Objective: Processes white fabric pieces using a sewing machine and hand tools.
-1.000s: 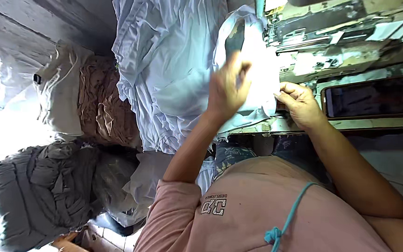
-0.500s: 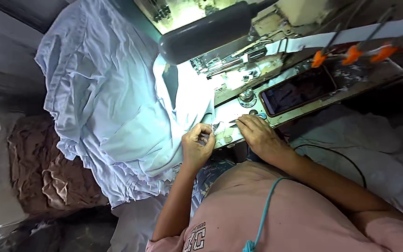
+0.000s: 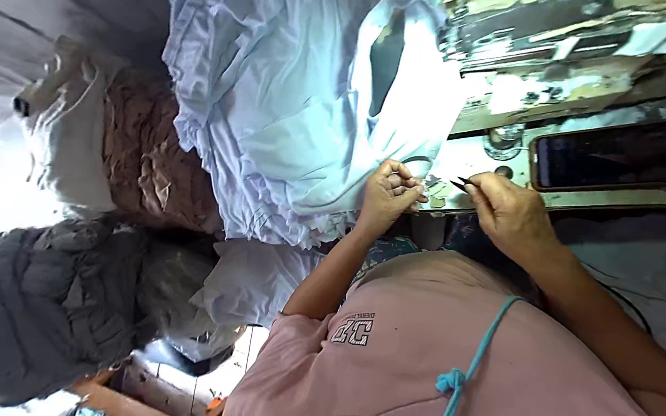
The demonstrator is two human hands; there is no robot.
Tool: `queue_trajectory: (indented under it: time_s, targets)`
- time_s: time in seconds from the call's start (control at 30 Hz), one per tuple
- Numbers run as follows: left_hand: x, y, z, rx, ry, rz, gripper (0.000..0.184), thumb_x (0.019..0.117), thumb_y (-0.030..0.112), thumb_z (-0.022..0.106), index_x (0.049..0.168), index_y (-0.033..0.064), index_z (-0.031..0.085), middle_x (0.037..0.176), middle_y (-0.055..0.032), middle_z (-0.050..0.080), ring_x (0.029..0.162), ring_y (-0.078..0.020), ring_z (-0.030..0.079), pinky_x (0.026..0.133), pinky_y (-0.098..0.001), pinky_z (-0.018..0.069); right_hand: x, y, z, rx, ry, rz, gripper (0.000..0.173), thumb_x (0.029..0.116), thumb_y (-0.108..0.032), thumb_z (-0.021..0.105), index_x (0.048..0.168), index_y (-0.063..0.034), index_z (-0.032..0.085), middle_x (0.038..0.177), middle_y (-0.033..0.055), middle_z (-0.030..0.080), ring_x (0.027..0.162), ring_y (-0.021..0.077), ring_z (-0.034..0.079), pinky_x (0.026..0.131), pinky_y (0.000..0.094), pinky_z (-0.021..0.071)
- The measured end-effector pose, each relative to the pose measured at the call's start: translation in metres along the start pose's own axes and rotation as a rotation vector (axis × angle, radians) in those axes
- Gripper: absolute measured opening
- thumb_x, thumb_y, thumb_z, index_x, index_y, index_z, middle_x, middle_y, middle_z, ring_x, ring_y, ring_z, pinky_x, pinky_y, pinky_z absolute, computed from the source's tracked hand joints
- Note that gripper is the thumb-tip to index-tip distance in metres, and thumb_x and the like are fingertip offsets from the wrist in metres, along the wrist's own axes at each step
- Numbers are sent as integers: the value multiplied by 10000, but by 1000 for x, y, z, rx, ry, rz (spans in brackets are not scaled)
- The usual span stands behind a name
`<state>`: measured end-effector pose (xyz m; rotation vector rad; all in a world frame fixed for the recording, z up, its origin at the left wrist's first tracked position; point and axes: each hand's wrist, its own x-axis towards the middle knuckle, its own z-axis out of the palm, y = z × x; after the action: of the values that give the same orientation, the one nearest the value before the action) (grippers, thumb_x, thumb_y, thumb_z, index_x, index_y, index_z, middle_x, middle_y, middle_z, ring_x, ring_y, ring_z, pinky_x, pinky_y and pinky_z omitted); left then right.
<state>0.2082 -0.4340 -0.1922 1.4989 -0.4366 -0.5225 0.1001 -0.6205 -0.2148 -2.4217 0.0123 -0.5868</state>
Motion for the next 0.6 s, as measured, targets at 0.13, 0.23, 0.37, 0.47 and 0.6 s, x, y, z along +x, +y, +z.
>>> queue_trajectory:
  time_s: [0.13,0.23,0.37,0.47,0.6]
  targets:
    - [-1,0,-1,-64,-14,-3,306,883,-152,604,1028,65,445,864,-51,712,674,-104,709,573,-229,580,9,-3,13,-65,-2,-145,220,1032,-120,553,952,59,653,795,212,636,662,375,664,527,474,505]
    - [-2,0,0,-51,-21,-4,313,881,-152,617,1044,59,454,870,-56,721,682,-104,716,570,-224,581,18,-8,17,-99,13,-201,197,1014,-96,572,906,51,647,753,197,620,638,363,654,508,456,495]
    - [-8,1,4,-26,30,-23,305,901,-134,626,1068,70,474,859,-41,739,689,-95,724,580,-221,586,22,-17,23,-111,33,-223,168,993,-70,587,888,46,648,746,185,622,631,345,656,500,436,502]
    - [-9,-4,5,-114,55,-59,296,907,-139,610,1051,81,474,845,-53,750,683,-111,735,583,-232,595,25,-15,26,-111,27,-231,159,992,-70,586,889,37,642,736,172,607,630,333,648,496,417,495]
    - [-9,-11,4,-126,20,-87,307,895,-145,621,1051,88,496,833,-37,749,646,-100,717,593,-243,601,26,-7,26,-43,-23,-345,211,991,-93,537,830,9,630,660,125,547,538,284,591,434,391,434]
